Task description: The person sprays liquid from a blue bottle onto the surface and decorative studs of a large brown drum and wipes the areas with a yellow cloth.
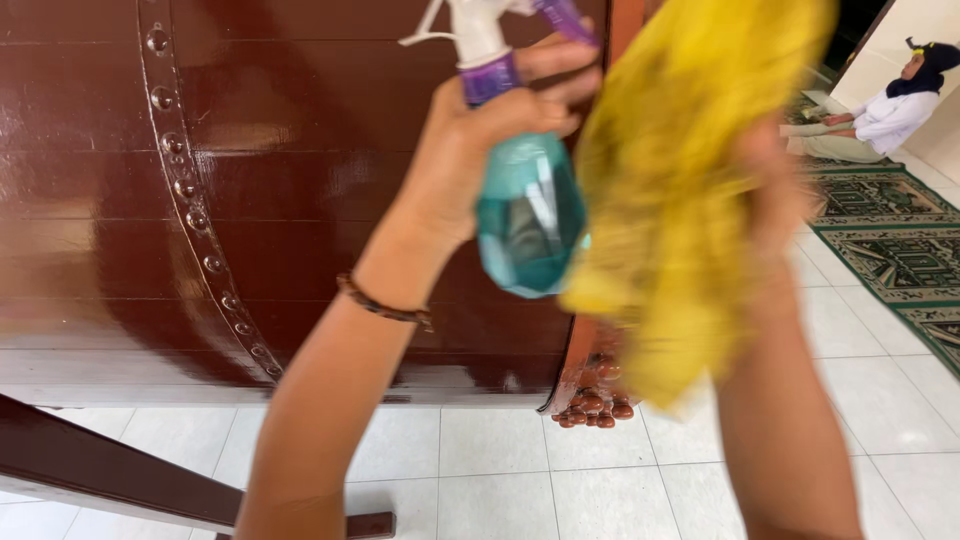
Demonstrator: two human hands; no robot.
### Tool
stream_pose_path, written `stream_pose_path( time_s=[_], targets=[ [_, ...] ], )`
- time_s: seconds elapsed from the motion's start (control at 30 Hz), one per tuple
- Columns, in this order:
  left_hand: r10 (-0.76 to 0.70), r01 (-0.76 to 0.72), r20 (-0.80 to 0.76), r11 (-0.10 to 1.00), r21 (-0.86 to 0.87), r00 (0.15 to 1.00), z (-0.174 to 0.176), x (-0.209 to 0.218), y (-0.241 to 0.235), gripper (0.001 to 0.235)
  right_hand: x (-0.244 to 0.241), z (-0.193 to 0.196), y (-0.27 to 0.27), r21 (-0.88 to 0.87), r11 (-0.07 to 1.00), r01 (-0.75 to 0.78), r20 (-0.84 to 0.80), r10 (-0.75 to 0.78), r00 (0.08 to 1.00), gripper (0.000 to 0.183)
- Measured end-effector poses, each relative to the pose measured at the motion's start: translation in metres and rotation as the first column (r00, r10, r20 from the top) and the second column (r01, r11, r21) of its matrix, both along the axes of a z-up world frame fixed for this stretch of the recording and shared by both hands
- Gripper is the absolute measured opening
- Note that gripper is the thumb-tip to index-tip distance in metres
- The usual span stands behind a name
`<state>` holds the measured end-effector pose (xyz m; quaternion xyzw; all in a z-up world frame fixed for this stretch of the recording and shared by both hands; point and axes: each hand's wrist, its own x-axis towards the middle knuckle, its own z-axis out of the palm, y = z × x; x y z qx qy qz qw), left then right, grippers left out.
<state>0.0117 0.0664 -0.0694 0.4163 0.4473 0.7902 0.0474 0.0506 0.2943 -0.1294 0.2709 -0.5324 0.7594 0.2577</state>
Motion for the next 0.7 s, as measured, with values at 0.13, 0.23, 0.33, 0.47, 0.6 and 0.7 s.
stream_pose_path(
  time_s=[0.13, 0.23, 0.33, 0.47, 0.6, 0.7],
  targets=[
    [0.128, -0.129, -0.079, 0.992, -0.003, 0.989, -0.007, 0.006, 0.015, 0.044, 0.017, -0.014, -0.042, 0.268, 0.962, 0.054, -0.045, -0.043, 0.998, 0.062],
    [0.129, -0.122, -0.138, 0.991, 0.052, 0.982, -0.015, 0.007, 0.022, 0.043, 0.037, -0.032, -0.053, 0.308, 0.906, 0.289, 0.112, -0.336, 0.935, 0.054],
    [0.346, -0.368, -0.224, 0.927, -0.067, 0.911, -0.018, 0.013, 0.025, 0.043, 0.046, -0.037, -0.057, 0.433, 0.695, 0.574, -0.129, -0.583, 0.802, 0.05],
    [0.342, -0.356, -0.296, 0.934, 0.006, 0.892, -0.025, 0.022, 0.044, 0.041, 0.027, -0.02, -0.051, -0.113, 0.992, 0.053, 0.293, -0.017, 0.956, 0.063],
    [0.569, -0.525, -0.326, 0.823, 0.219, 0.755, -0.033, 0.028, 0.059, 0.037, 0.015, -0.017, -0.051, -0.531, 0.817, -0.225, 0.285, 0.422, 0.86, 0.063],
    [0.444, -0.413, -0.296, 0.896, 0.165, 0.846, -0.039, 0.036, 0.056, 0.054, 0.027, -0.026, -0.051, -0.586, 0.795, -0.157, 0.377, 0.439, 0.815, 0.061]
  ],
)
